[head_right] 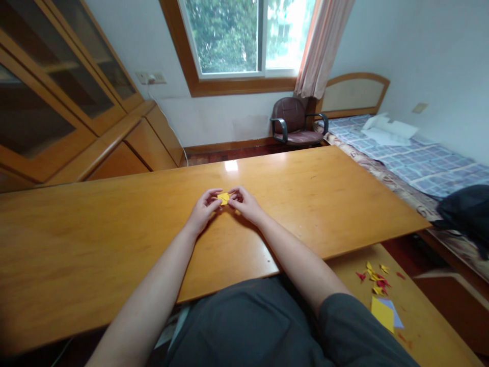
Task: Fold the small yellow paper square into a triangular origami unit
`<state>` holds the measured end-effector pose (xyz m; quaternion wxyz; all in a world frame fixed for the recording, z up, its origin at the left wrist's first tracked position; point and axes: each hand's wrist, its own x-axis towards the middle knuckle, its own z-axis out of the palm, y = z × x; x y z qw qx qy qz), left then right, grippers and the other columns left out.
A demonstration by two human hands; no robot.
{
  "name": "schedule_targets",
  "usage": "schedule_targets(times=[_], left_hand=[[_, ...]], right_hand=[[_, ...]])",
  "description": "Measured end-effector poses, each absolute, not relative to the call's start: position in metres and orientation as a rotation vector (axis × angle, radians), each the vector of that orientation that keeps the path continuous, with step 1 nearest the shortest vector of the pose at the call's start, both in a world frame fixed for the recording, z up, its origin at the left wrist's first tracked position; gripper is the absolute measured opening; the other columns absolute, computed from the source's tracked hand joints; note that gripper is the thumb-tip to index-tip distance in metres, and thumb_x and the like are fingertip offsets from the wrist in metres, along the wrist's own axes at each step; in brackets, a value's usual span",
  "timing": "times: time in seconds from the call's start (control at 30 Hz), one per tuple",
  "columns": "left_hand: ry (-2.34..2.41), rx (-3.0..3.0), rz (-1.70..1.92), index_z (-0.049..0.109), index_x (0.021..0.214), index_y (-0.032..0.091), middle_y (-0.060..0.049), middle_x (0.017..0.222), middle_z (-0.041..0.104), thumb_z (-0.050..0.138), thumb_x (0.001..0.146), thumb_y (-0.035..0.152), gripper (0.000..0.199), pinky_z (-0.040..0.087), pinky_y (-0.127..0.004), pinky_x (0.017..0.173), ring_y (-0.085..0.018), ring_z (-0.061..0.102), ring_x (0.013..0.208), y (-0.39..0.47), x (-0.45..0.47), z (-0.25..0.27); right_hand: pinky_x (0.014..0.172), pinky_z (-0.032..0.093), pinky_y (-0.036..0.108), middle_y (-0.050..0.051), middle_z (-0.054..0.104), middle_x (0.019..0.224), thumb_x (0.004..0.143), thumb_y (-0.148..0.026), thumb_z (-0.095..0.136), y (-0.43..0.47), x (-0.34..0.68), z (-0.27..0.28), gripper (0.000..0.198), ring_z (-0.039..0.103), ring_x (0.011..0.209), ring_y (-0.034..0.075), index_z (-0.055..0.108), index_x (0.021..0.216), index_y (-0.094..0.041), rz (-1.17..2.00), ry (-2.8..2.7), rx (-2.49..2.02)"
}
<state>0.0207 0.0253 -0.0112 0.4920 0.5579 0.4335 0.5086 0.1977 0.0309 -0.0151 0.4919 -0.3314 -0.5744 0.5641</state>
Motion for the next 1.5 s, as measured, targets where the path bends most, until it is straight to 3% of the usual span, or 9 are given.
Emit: schedule_targets(times=[0.13,0.37,0.9,1.23,1.5], left_hand=[[1.000,1.367,1.163,0.062,0.113,0.020,-0.002,0.091,0.064,0.062,0.079,0.030,0.036,0.051,-0.026,0.071,-0.014,0.063,0.076,0.0217,0.0171,-0.0113],[0.975,1.355,1.143,0.062,0.113,0.018,-0.005,0.090,0.068,0.070,0.075,0.035,0.043,0.051,-0.029,0.077,-0.019,0.066,0.086,0.0193,0.0173,-0.0095],[1.010,1.394,1.147,0.063,0.113,0.018,-0.003,0.085,0.068,0.070,0.075,0.036,0.042,0.049,-0.029,0.078,-0.018,0.064,0.083,0.0197,0.0172,-0.0068],[0.984,1.480,1.227,0.069,0.091,0.018,-0.005,0.097,0.066,0.072,0.075,0.039,0.026,0.050,-0.029,0.082,-0.016,0.063,0.084,0.0214,0.0198,-0.0045],[1.030,1.484,1.245,0.068,0.086,0.017,-0.005,0.089,0.065,0.069,0.078,0.044,0.028,0.050,-0.028,0.077,-0.016,0.061,0.080,0.0207,0.0209,-0.0033]], right_hand=[[0.065,0.047,0.026,-0.002,0.059,0.076,0.072,-0.037,0.073,0.0305,0.1990,-0.0112,0.033,0.056,0.068,0.012,0.056,0.094,-0.020,1.381,-1.310,-0.822],[0.067,0.047,0.026,-0.002,0.059,0.076,0.069,-0.038,0.075,0.0287,0.2019,-0.0076,0.033,0.057,0.070,0.012,0.060,0.093,-0.019,1.428,-1.255,-0.813],[0.064,0.044,0.025,-0.003,0.058,0.073,0.072,-0.041,0.073,0.0298,0.1993,-0.0122,0.033,0.055,0.067,0.012,0.059,0.094,-0.020,1.402,-1.347,-0.818],[0.067,0.045,0.026,-0.001,0.062,0.076,0.072,-0.044,0.073,0.0271,0.1997,-0.0079,0.034,0.057,0.069,0.012,0.061,0.093,-0.020,1.389,-1.389,-0.814],[0.065,0.046,0.026,0.001,0.066,0.077,0.071,-0.042,0.075,0.0251,0.1985,-0.0078,0.031,0.059,0.070,0.014,0.064,0.089,-0.019,1.309,-1.467,-0.902]])
